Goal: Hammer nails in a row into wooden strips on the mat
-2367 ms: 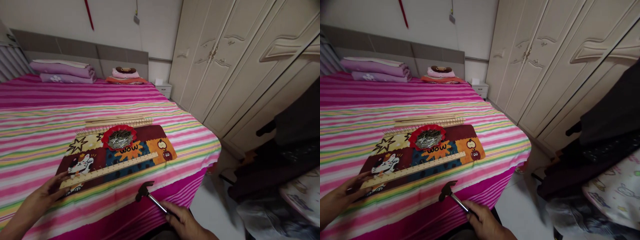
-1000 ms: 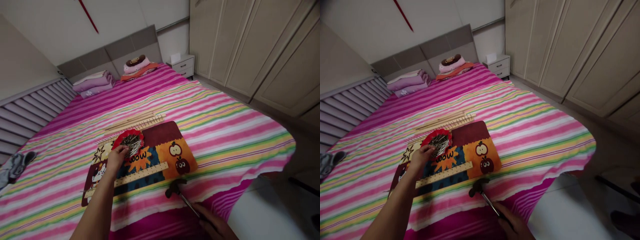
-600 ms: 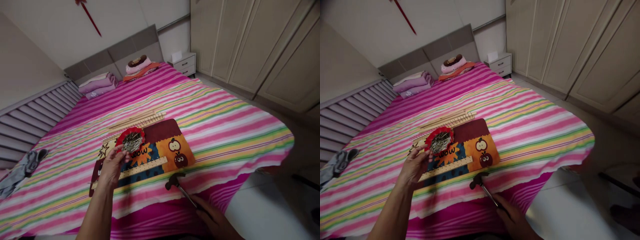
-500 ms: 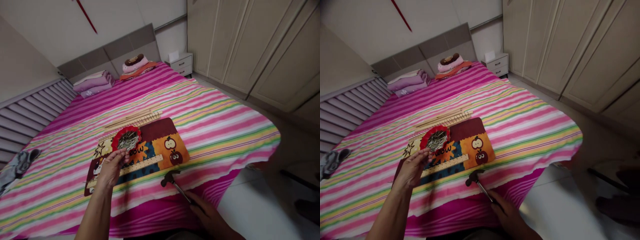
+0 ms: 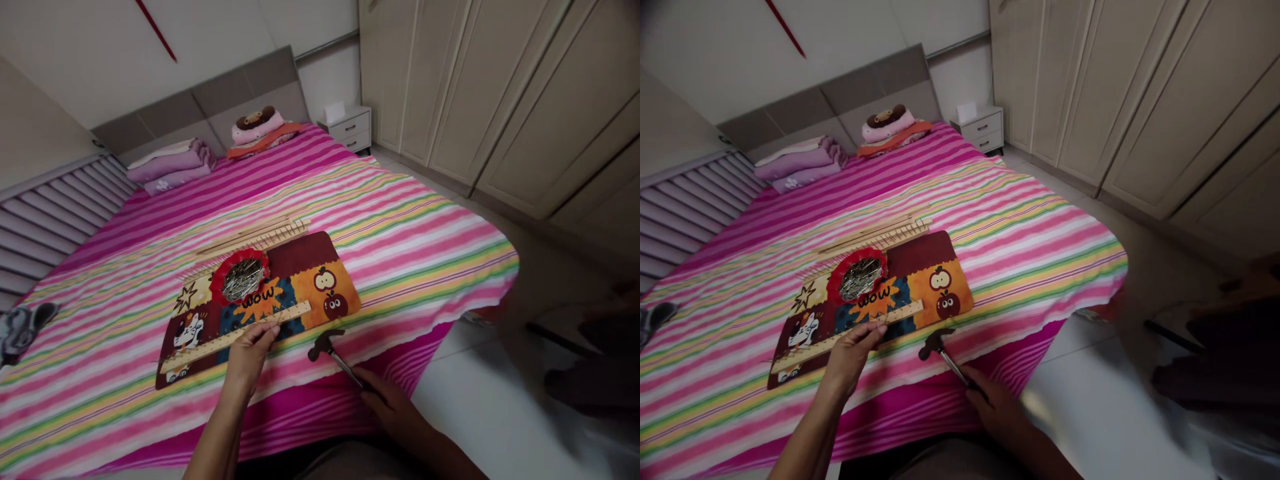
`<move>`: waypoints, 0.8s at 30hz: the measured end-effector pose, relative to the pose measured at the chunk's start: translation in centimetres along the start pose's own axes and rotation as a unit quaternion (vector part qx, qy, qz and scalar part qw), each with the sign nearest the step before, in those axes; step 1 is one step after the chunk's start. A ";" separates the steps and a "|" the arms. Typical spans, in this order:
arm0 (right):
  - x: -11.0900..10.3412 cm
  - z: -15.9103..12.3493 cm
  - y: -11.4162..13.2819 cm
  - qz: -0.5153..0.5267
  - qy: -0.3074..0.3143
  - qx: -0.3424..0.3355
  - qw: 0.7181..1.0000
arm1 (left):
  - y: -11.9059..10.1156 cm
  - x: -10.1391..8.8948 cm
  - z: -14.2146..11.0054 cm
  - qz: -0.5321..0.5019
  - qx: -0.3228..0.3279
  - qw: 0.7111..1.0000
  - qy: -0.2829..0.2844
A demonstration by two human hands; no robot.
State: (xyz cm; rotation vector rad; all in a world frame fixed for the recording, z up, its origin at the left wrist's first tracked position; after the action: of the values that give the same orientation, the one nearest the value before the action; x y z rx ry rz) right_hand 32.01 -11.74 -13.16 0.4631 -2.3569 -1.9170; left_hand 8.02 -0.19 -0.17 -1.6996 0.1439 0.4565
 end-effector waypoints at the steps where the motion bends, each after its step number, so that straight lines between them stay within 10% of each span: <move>1: 0.0 0.0 0.0 -0.002 -0.002 -0.001 1.000 | 0.1 0.6 -0.1 -0.021 -0.011 1.000 0.012; 13: -0.1 -0.2 0.3 -0.009 -0.004 -0.004 1.000 | 1.3 5.8 1.1 -0.142 -0.011 0.990 -0.011; 24: -0.1 -0.1 0.1 0.005 -0.017 -0.005 1.000 | 2.8 6.8 1.5 -0.005 0.064 0.996 -0.069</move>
State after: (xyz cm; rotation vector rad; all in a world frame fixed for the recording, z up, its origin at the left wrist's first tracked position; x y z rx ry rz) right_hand 32.10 -11.80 -13.00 0.4214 -2.3643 -1.9460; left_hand 12.97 1.81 -5.52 -1.5374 0.0621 0.5439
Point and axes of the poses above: each hand's wrist, its own z-axis towards the middle knuckle, its own x-axis out of the palm, y = z × x, the point moved 3 cm from there along z, towards the middle knuckle, and after that the axes turned 3 degrees about x, right-handed, at the moved point
